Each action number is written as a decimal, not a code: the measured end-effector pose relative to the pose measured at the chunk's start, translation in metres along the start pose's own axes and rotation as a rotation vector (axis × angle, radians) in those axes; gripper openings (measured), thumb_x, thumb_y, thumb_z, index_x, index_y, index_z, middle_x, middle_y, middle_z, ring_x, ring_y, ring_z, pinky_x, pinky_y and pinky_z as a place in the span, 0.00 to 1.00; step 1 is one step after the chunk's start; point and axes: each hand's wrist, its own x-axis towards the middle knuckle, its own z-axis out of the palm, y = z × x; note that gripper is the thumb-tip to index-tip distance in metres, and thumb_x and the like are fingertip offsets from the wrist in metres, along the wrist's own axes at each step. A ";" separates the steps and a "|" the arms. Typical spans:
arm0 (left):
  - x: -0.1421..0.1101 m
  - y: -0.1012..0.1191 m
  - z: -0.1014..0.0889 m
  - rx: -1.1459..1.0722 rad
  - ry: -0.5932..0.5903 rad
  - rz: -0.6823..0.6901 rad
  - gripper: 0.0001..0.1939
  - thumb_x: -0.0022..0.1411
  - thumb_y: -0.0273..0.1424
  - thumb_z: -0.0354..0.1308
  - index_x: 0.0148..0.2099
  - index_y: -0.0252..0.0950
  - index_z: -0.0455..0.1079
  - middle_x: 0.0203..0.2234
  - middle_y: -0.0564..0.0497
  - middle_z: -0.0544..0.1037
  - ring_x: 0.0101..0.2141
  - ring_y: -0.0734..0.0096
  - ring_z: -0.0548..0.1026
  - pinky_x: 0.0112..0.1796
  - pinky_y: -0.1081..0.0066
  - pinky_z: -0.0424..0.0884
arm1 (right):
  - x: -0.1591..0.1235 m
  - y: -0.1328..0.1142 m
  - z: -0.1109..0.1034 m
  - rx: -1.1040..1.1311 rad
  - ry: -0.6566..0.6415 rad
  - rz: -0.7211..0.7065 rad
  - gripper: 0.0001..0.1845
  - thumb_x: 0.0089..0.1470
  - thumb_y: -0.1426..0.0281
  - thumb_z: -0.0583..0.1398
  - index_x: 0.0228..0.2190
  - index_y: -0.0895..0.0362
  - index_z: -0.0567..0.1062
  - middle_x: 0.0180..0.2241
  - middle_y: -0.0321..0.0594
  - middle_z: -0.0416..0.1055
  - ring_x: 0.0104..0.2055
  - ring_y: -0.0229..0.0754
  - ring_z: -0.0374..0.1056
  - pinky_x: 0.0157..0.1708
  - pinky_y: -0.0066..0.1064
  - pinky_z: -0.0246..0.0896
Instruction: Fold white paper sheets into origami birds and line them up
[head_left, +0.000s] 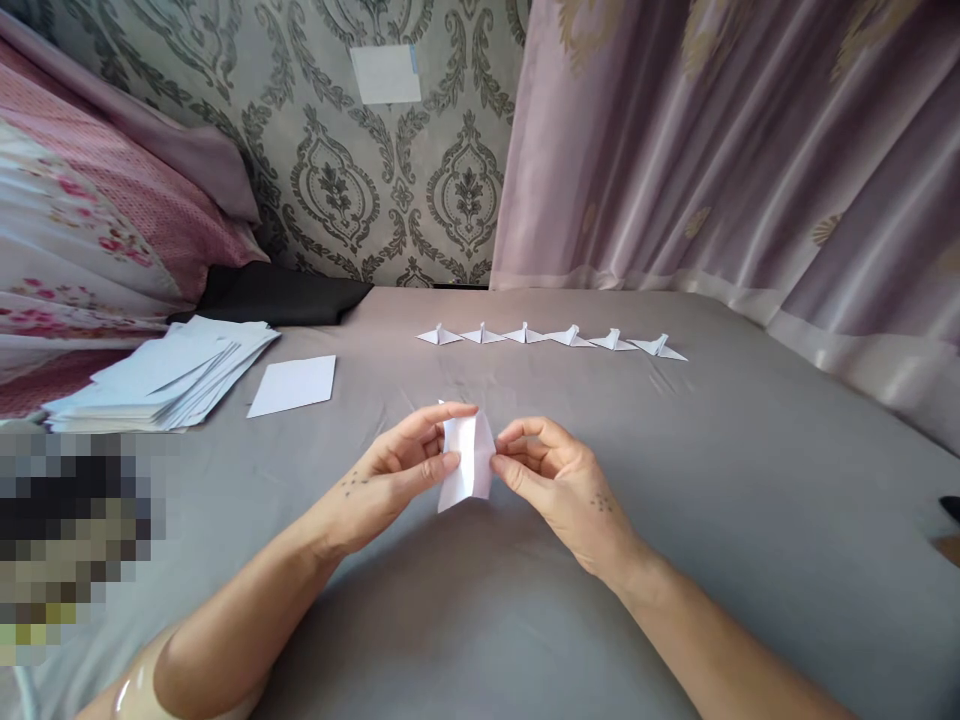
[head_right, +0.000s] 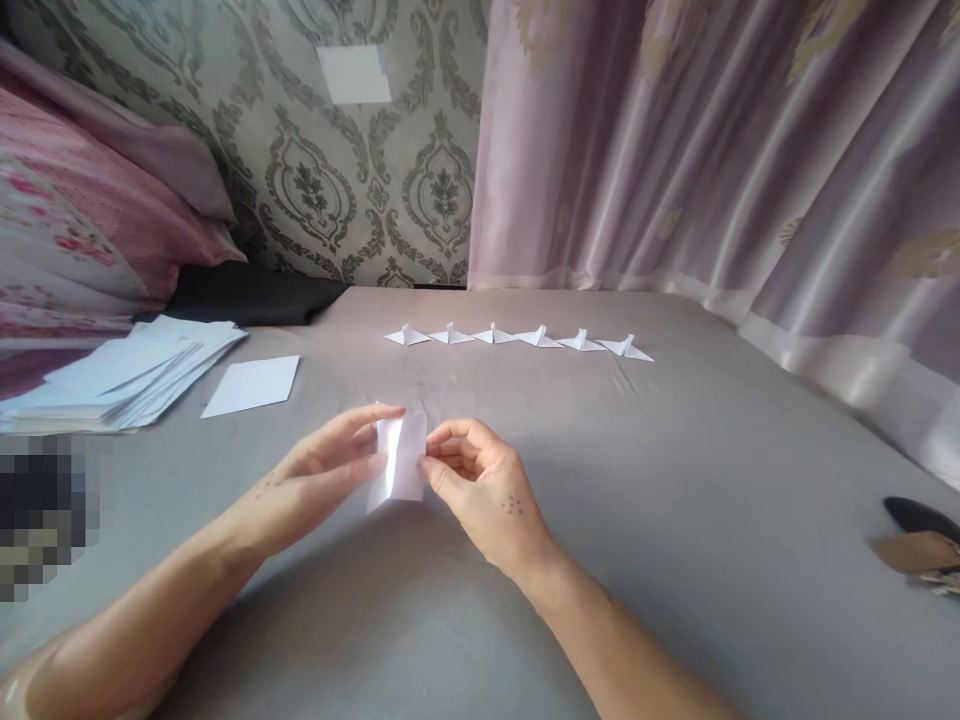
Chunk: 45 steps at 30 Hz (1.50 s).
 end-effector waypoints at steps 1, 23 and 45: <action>0.000 0.000 0.001 -0.012 0.012 0.001 0.17 0.61 0.33 0.59 0.54 0.47 0.70 0.34 0.51 0.70 0.37 0.69 0.65 0.40 0.71 0.62 | 0.000 0.000 0.000 -0.011 0.004 -0.020 0.06 0.52 0.66 0.62 0.34 0.52 0.72 0.32 0.35 0.75 0.36 0.39 0.72 0.40 0.33 0.68; 0.004 -0.007 0.004 -0.287 -0.003 -0.012 0.12 0.61 0.29 0.60 0.48 0.43 0.74 0.35 0.52 0.74 0.36 0.75 0.70 0.40 0.74 0.66 | 0.000 0.001 0.000 0.174 -0.055 0.113 0.12 0.49 0.63 0.65 0.38 0.52 0.74 0.34 0.34 0.75 0.37 0.38 0.71 0.42 0.34 0.68; 0.001 -0.004 0.012 0.219 0.183 0.063 0.12 0.57 0.33 0.64 0.46 0.43 0.78 0.36 0.49 0.74 0.36 0.68 0.69 0.37 0.68 0.63 | 0.001 0.009 0.003 -0.210 0.194 -0.061 0.08 0.52 0.64 0.62 0.33 0.51 0.80 0.35 0.35 0.79 0.38 0.43 0.74 0.42 0.35 0.71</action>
